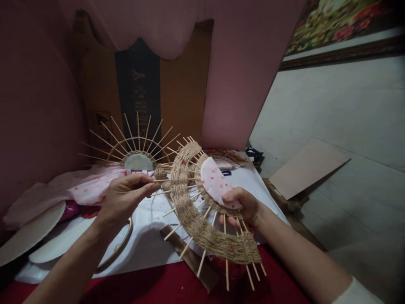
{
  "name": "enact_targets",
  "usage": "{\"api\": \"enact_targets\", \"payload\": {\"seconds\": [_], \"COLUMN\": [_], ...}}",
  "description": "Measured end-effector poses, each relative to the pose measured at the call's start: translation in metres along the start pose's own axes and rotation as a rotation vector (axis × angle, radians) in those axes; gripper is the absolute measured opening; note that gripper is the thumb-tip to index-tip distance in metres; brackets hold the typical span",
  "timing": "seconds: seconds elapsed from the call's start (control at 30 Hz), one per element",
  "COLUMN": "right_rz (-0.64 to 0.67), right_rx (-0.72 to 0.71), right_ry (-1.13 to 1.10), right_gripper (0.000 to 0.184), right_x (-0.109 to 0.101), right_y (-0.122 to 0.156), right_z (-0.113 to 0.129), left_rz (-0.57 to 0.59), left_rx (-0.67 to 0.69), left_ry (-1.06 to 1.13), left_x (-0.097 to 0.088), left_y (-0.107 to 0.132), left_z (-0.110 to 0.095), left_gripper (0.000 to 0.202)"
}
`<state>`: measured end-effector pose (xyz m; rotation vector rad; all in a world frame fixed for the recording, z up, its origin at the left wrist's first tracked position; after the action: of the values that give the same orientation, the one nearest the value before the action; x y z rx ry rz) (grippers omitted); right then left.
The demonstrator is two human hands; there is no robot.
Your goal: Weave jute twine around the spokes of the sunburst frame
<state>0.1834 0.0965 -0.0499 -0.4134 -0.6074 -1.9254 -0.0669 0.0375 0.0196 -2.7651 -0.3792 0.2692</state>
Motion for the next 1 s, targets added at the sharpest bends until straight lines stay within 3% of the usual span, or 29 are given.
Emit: {"api": "enact_targets", "payload": {"seconds": [0.17, 0.5, 0.77, 0.87, 1.0], "right_rz": [0.022, -0.001, 0.049, 0.076, 0.063], "right_rx": [0.007, 0.025, 0.031, 0.037, 0.048], "right_ry": [0.015, 0.036, 0.018, 0.028, 0.042], "right_gripper": [0.035, 0.037, 0.038, 0.037, 0.045], "right_x": [-0.006, -0.003, -0.008, -0.009, -0.008], "right_y": [-0.001, -0.001, -0.001, 0.0, -0.001], "right_z": [-0.006, -0.006, -0.01, -0.011, -0.011], "left_rz": [0.107, 0.091, 0.292, 0.323, 0.276], "left_rx": [-0.097, -0.071, -0.248, -0.301, -0.323], "left_ry": [0.069, 0.0, 0.154, 0.221, 0.203], "left_x": [0.009, 0.013, 0.018, 0.015, 0.01], "left_y": [0.0, 0.001, 0.002, 0.004, 0.004], "left_z": [0.008, 0.003, 0.014, 0.016, 0.013], "left_gripper": [0.012, 0.018, 0.031, 0.022, 0.014]}}
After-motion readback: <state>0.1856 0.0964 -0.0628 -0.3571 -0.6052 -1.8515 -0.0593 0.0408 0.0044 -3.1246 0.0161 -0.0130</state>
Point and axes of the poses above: each hand's wrist, its own y-axis away from the middle knuckle, its own x-axis out of the palm, z = x × y, the point moved 4 cm from there along -y, towards the middle knuckle, and after that the axes turned 5 degrees about y, right-handed, at the moved point
